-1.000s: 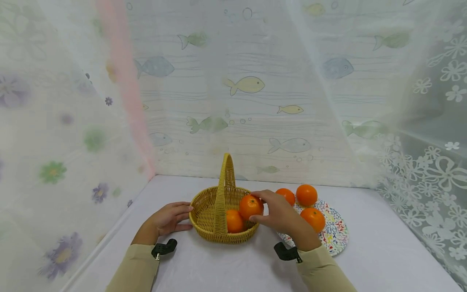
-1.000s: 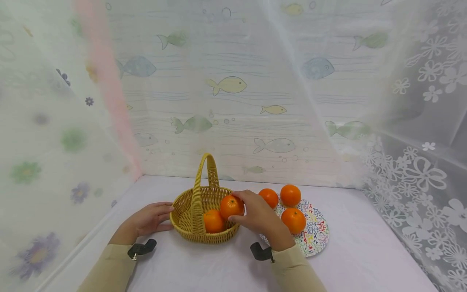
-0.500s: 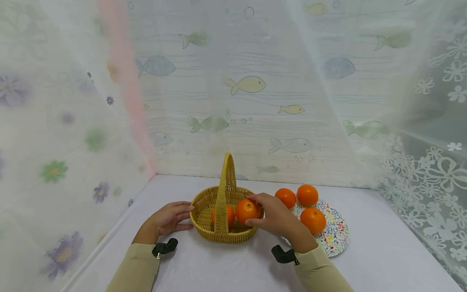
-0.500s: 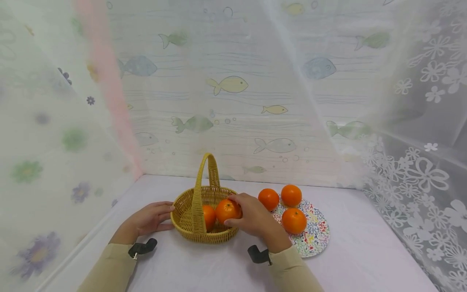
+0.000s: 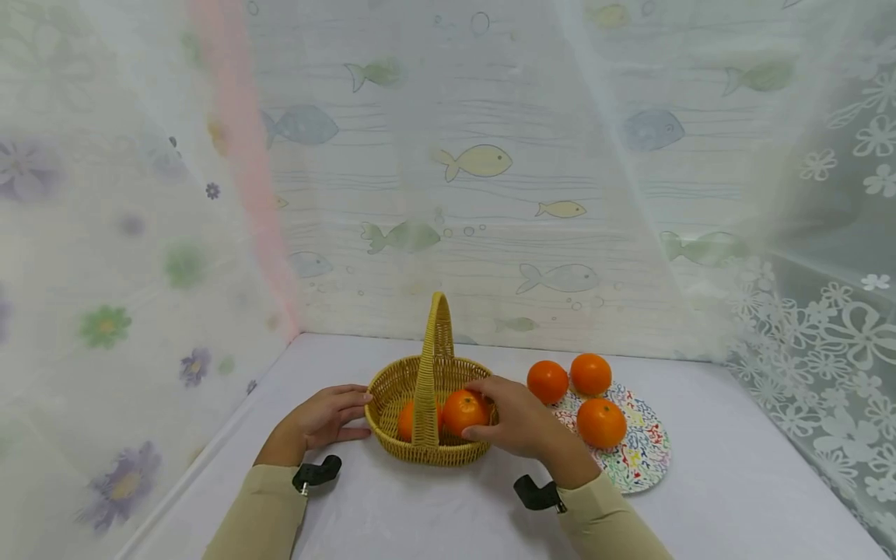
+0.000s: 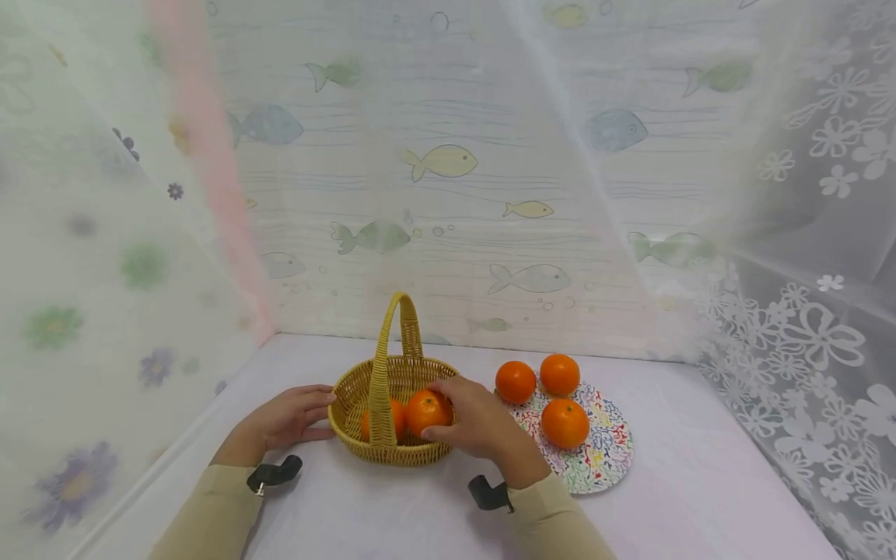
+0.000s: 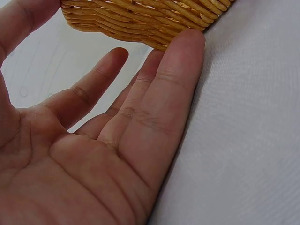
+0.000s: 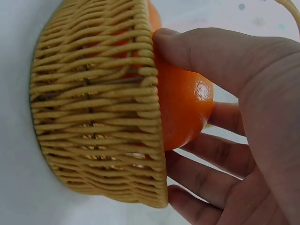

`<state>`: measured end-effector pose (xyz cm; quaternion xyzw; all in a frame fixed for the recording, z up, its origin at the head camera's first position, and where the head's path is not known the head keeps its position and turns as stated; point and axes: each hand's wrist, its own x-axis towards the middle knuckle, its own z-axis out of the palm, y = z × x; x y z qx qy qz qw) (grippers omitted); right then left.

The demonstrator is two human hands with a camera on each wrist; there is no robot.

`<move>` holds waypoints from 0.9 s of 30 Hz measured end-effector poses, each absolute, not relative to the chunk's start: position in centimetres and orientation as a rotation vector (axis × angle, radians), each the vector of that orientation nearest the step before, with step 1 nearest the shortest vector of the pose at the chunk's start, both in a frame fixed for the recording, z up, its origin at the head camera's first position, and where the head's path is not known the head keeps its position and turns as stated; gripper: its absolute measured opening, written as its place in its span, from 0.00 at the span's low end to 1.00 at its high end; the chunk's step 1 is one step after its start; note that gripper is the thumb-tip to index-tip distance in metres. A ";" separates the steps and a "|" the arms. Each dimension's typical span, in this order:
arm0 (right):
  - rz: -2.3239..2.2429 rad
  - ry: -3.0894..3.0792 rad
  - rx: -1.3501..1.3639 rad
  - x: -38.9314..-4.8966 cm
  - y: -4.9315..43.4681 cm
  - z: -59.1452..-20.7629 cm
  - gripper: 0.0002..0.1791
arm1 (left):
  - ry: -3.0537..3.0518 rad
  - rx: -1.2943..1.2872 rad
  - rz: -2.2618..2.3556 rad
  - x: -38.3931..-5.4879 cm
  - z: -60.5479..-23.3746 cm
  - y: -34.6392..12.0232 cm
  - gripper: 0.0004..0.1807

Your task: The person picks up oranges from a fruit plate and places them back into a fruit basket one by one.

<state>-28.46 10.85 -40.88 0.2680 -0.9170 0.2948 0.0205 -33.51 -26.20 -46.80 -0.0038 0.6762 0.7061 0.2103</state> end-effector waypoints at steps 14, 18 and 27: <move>0.915 -2.831 0.918 -28.8 9.5 -40.7 0.34 | 1.884 0.007 1.947 -33.1 -47.1 -26.4 0.39; 0.900 -2.833 0.933 -29.0 9.2 -40.5 0.34 | 1.885 0.015 1.941 -33.2 -47.0 -26.4 0.39; 0.888 -2.867 0.976 -29.9 8.4 -40.5 0.36 | 1.879 0.032 1.942 -33.2 -46.3 -26.2 0.39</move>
